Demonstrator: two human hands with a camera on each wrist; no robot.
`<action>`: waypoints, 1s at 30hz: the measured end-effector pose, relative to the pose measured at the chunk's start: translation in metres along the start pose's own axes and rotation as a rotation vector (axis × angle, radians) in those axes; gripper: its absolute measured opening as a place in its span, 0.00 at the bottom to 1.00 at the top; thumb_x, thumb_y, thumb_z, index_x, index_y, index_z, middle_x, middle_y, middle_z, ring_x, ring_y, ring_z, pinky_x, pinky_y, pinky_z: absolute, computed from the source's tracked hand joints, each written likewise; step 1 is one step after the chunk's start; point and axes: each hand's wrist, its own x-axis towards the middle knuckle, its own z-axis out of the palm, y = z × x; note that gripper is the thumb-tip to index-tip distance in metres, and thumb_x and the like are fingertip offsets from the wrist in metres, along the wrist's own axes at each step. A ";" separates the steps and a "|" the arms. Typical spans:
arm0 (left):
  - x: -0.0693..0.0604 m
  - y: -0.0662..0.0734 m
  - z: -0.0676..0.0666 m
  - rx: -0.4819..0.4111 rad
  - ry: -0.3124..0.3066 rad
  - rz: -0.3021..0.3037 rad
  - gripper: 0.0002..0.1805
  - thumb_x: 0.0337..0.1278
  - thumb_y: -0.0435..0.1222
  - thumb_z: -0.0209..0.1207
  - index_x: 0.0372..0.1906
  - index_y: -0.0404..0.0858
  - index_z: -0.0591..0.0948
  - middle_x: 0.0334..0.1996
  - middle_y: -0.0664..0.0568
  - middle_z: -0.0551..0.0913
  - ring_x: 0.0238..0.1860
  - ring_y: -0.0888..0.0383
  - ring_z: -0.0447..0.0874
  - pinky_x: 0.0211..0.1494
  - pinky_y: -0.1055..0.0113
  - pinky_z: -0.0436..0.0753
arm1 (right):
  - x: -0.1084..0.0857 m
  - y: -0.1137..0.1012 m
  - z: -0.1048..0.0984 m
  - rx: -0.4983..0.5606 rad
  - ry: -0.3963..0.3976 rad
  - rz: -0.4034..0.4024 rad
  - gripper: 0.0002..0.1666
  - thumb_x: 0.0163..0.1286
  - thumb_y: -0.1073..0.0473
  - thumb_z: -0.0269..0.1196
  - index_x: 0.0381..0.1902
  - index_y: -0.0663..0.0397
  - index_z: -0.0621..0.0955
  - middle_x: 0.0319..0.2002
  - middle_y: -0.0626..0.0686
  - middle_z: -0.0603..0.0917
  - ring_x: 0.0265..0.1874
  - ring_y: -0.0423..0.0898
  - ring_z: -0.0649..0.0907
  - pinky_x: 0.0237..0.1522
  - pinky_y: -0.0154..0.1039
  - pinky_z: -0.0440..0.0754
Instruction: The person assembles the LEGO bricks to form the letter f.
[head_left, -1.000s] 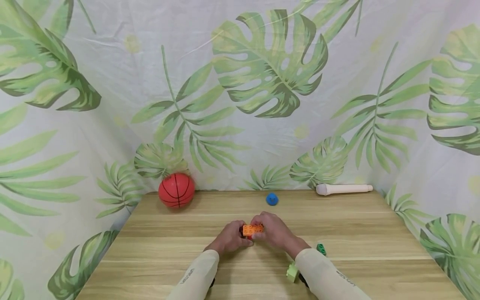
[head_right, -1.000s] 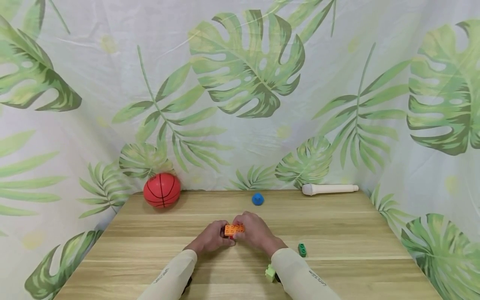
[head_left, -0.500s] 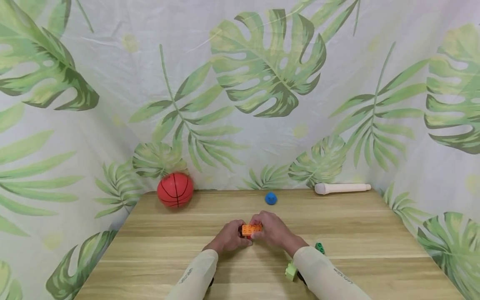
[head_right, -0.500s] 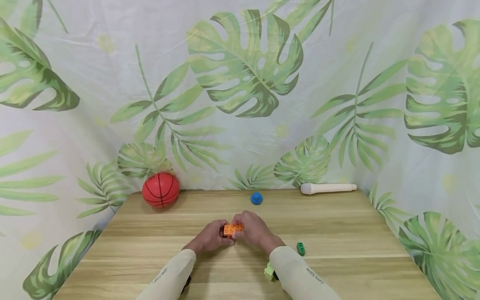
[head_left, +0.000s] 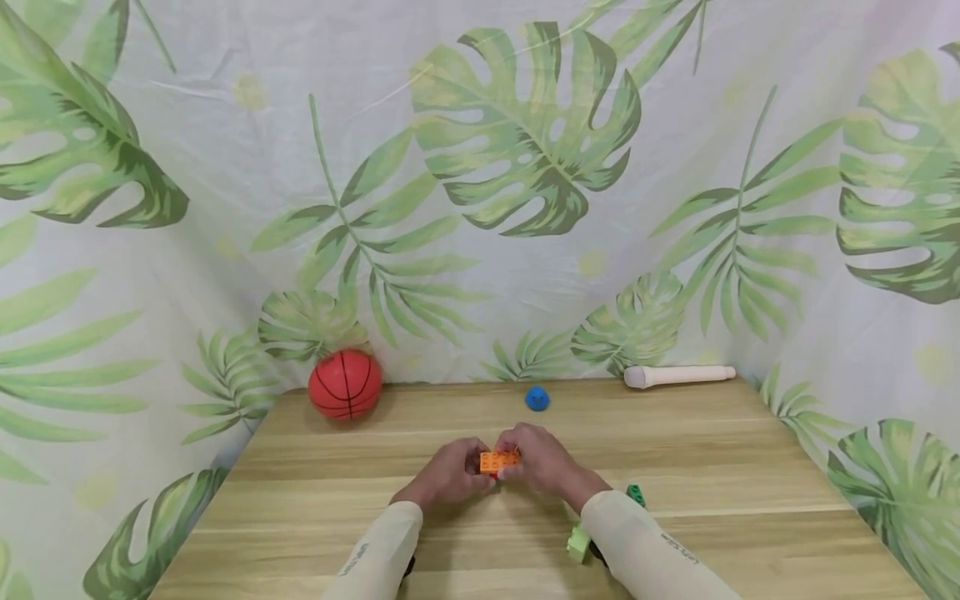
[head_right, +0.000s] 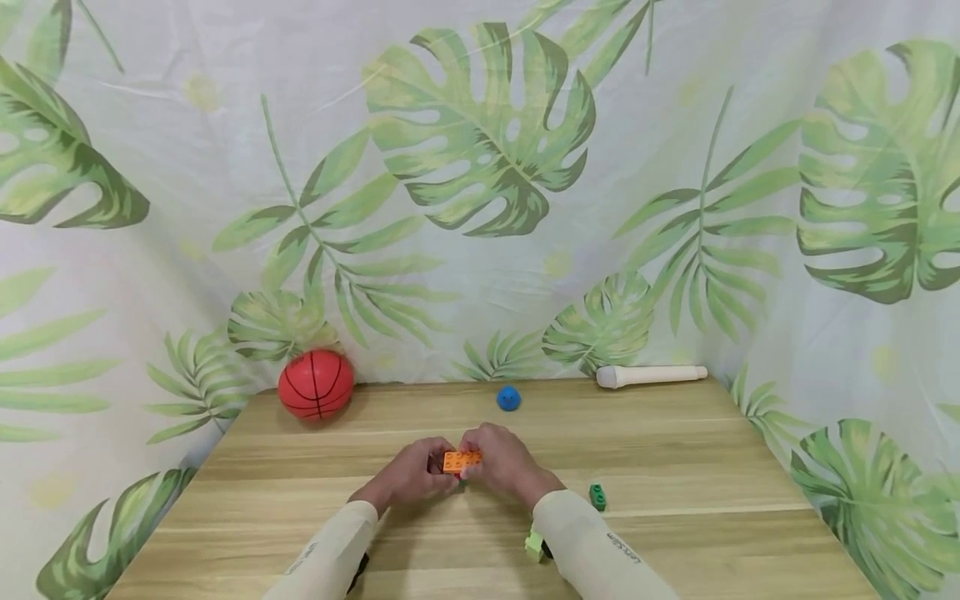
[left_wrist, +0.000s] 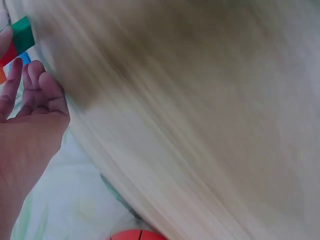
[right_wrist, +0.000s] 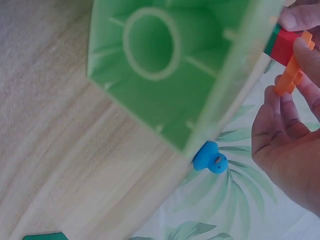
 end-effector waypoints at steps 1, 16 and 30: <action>-0.001 0.001 -0.002 -0.010 0.011 0.007 0.14 0.61 0.31 0.75 0.48 0.35 0.84 0.40 0.49 0.85 0.38 0.59 0.80 0.40 0.72 0.79 | 0.000 0.000 0.000 0.000 0.001 -0.001 0.11 0.63 0.60 0.80 0.41 0.49 0.89 0.38 0.49 0.84 0.37 0.42 0.78 0.45 0.42 0.80; -0.004 0.004 -0.010 -0.039 0.073 -0.021 0.12 0.62 0.32 0.74 0.49 0.39 0.86 0.44 0.51 0.89 0.46 0.56 0.85 0.47 0.68 0.84 | 0.000 -0.001 0.000 0.001 0.006 -0.007 0.11 0.63 0.61 0.80 0.41 0.51 0.89 0.40 0.50 0.85 0.39 0.44 0.79 0.47 0.45 0.82; -0.001 -0.003 -0.011 -0.097 0.060 0.030 0.11 0.61 0.32 0.75 0.48 0.37 0.90 0.41 0.48 0.89 0.36 0.58 0.77 0.33 0.72 0.76 | 0.001 0.005 0.002 0.004 -0.022 -0.014 0.12 0.66 0.60 0.79 0.45 0.50 0.88 0.40 0.49 0.84 0.38 0.43 0.78 0.47 0.43 0.81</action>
